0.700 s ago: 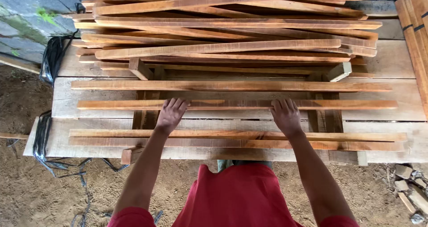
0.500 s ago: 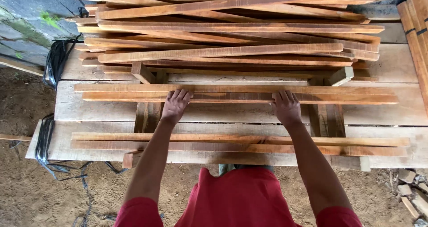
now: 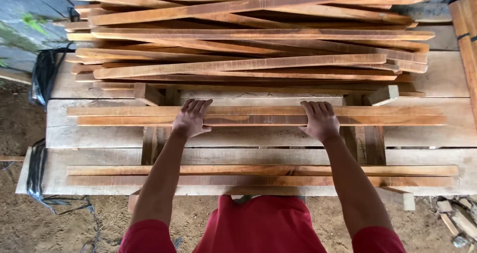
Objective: Bundling several thin wooden planks together using plastic straps.
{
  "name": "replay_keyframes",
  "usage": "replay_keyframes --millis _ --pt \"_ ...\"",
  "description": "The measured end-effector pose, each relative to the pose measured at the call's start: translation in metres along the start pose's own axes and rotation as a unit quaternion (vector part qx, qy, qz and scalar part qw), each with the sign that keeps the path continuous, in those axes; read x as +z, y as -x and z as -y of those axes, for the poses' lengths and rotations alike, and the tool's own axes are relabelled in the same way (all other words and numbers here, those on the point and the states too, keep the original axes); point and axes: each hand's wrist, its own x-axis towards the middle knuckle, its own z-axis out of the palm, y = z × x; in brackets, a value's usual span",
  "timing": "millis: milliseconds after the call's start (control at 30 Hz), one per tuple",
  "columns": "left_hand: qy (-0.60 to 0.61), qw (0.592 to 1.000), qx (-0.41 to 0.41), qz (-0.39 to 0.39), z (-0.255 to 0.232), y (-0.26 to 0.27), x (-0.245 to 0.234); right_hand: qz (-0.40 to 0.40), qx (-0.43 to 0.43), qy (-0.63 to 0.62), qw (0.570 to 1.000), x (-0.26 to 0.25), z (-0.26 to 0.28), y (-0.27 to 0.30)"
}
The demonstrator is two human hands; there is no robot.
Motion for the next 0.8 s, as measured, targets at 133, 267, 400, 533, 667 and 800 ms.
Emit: replay_keyframes --millis 133,267,400,533,667,800 --pt "-0.011 0.998 0.025 -0.051 0.007 0.005 0.030 -0.069 -0.018 -0.009 0.997 0.001 0.000 -0.003" --pt "-0.013 0.997 0.027 -0.069 0.010 0.012 0.033 -0.084 -0.023 -0.005 0.996 0.000 0.003 -0.003" --pt "-0.007 0.997 0.018 -0.070 0.009 0.008 0.027 -0.071 -0.014 0.002 0.997 0.002 0.002 -0.003" --pt "0.003 0.999 -0.020 0.027 -0.006 -0.006 -0.021 -0.023 -0.006 0.028 0.999 -0.005 0.005 -0.001" --pt "0.012 0.983 -0.105 0.152 -0.025 -0.003 -0.039 0.067 0.030 0.001 0.997 -0.033 0.017 -0.002" --pt "-0.071 0.980 -0.187 -0.002 -0.037 0.003 -0.026 0.077 0.088 -0.021 0.993 -0.079 0.042 -0.001"
